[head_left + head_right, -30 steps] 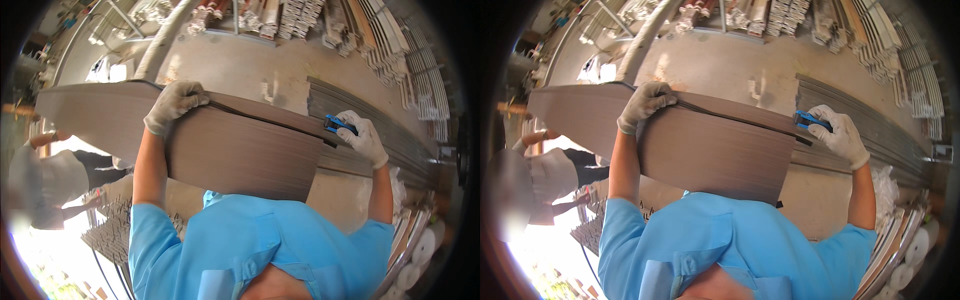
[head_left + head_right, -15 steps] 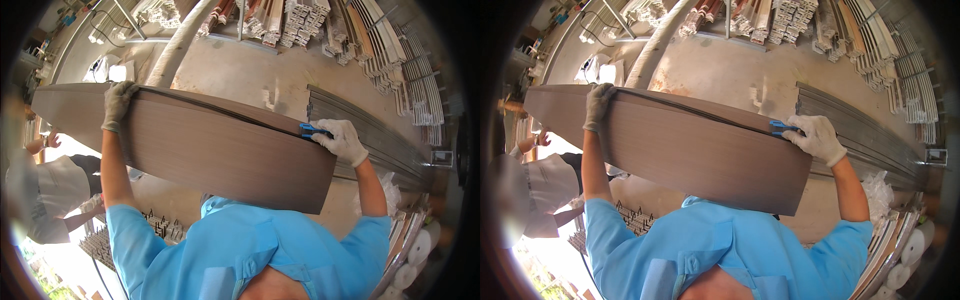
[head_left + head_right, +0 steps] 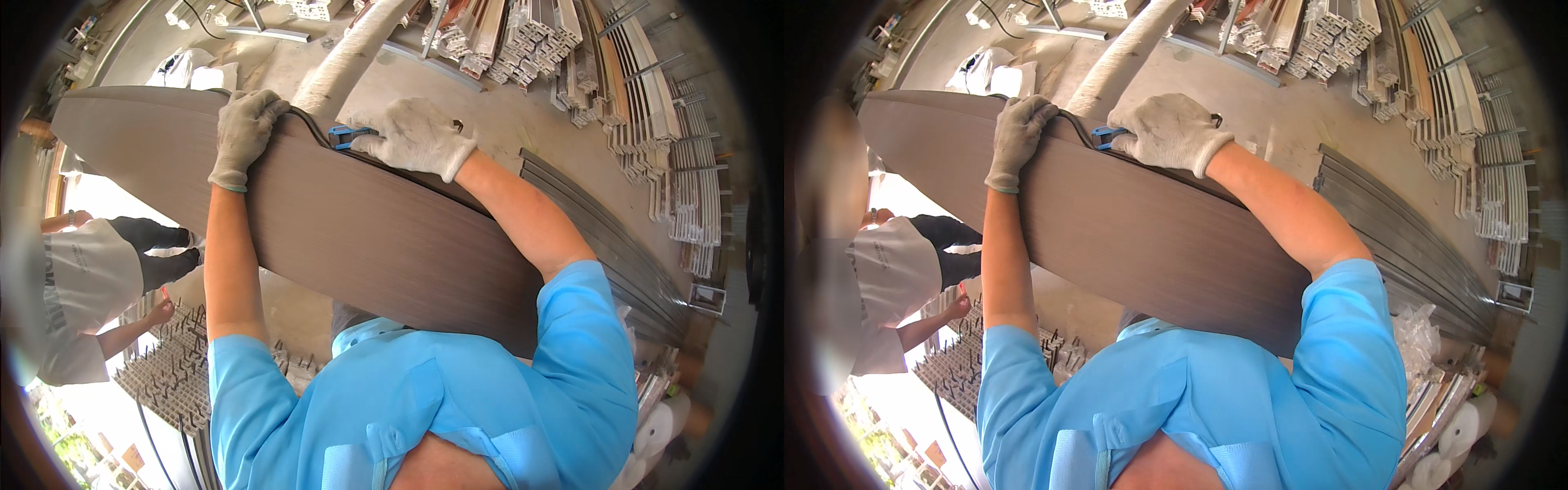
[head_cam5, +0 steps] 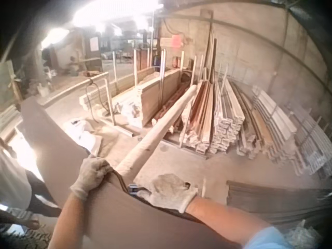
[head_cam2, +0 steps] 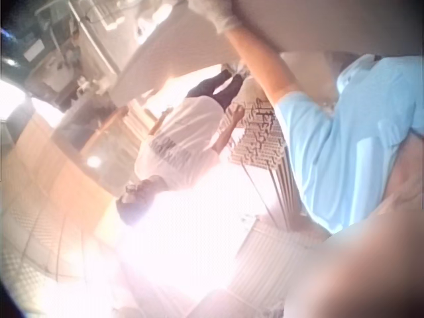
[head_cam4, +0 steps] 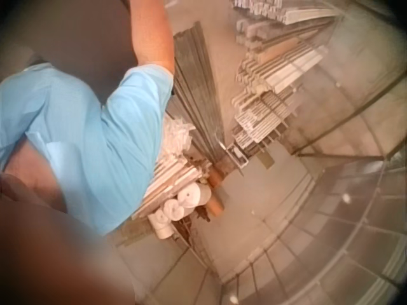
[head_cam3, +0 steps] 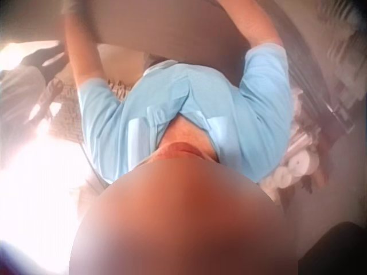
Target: The person picks up a large panel and places it on a workbench. They then use a blue utility knife to cut and insert a black sealant strip into a groove along the panel's edge. The person repeats this process on multiple panels, occasionally adjusting the strip and cutting it to length.
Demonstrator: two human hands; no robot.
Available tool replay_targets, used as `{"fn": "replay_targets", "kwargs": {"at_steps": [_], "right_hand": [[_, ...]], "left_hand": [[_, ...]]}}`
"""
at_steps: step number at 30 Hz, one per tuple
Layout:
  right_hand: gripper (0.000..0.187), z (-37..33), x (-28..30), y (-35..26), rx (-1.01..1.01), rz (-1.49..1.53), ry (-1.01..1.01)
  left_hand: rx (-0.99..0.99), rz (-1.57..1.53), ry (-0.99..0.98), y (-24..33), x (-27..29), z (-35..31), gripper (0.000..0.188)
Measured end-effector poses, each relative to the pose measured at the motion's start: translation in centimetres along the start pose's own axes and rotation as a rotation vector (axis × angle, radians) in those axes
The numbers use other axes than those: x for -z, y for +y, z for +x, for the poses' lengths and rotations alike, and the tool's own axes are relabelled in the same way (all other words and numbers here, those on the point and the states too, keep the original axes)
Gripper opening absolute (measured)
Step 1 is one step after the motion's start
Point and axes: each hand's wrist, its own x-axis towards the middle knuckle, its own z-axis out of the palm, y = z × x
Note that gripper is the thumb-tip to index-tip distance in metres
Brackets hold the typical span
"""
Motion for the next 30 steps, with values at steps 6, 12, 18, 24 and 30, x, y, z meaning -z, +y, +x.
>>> {"fn": "replay_targets", "kwargs": {"at_steps": [6, 12, 18, 24, 30], "right_hand": [[0.032, -3.7, 1.0, 1.6, 0.019, 0.253, 0.064], [0.027, -14.8, 2.2, 2.8, -0.111, 0.314, 0.192], [0.029, -11.9, 1.3, 0.9, -0.151, 0.386, 0.292], [0.028, -0.9, 3.6, -5.2, -0.1, -0.008, 0.355], [0.044, 11.1, 5.4, -7.6, -0.057, 0.118, 0.719]], "left_hand": [[-0.074, -0.024, 0.03, -0.6, -0.1, -0.2, 0.018], [-0.183, -0.066, 0.165, -1.0, -0.1, -0.6, 0.011], [-0.153, 0.043, 0.12, -1.2, -0.3, -1.0, 0.022], [-0.202, 0.08, 0.062, -1.3, -0.7, -0.8, 0.019], [-0.189, -0.007, -0.006, -1.5, -0.1, -0.6, 0.018]]}}
